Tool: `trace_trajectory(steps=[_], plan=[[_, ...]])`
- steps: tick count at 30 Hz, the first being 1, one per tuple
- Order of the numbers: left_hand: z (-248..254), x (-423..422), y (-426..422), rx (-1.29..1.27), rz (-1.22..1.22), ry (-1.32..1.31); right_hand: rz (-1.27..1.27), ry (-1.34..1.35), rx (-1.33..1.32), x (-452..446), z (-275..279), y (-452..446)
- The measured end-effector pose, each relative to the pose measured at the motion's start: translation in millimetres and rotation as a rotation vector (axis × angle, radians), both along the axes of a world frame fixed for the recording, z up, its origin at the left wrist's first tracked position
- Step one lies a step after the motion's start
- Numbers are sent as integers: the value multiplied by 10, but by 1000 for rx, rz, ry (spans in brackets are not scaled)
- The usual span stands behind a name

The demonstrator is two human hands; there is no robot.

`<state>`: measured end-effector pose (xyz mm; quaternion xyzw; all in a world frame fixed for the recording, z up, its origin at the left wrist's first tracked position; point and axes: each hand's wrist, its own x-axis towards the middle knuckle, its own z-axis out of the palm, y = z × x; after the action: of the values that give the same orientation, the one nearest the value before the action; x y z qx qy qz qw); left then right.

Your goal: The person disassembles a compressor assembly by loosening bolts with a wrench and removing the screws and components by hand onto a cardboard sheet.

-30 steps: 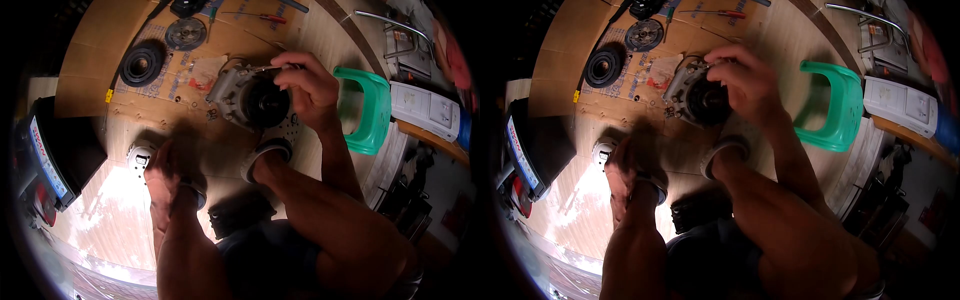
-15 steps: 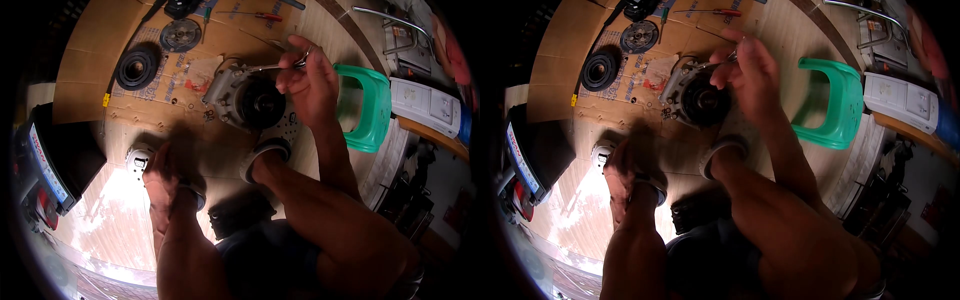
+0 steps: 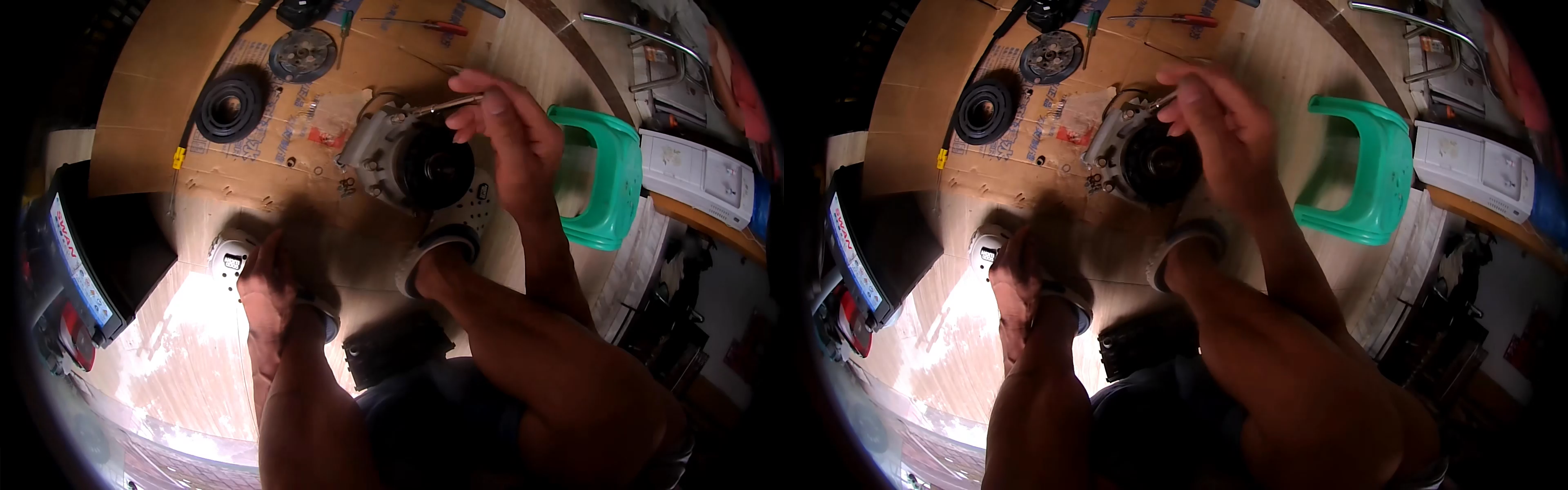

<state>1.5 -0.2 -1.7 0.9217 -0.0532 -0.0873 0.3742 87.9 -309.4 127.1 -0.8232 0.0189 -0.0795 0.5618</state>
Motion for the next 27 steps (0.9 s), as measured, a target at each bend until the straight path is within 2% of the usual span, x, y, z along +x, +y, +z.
trace_trajectory(steps=[2,5,8,11,17,21,27], plan=[[2,10,-11,-9,5,-21,-126,8,261,10,-24,76],[-30,0,-9,-6,3,-36,-92,142,472,36,2,-35],[-7,9,-17,-4,0,-25,-67,208,553,66,-88,-248],[-60,-8,-8,11,4,-30,-76,227,337,110,2,-233],[-53,0,-10,17,-11,-34,133,-28,-81,18,-62,-169],[-34,-2,-13,24,-10,-21,95,-82,-12,-2,-77,-134],[-48,3,0,28,-18,-33,-29,-67,316,27,-33,-26]])
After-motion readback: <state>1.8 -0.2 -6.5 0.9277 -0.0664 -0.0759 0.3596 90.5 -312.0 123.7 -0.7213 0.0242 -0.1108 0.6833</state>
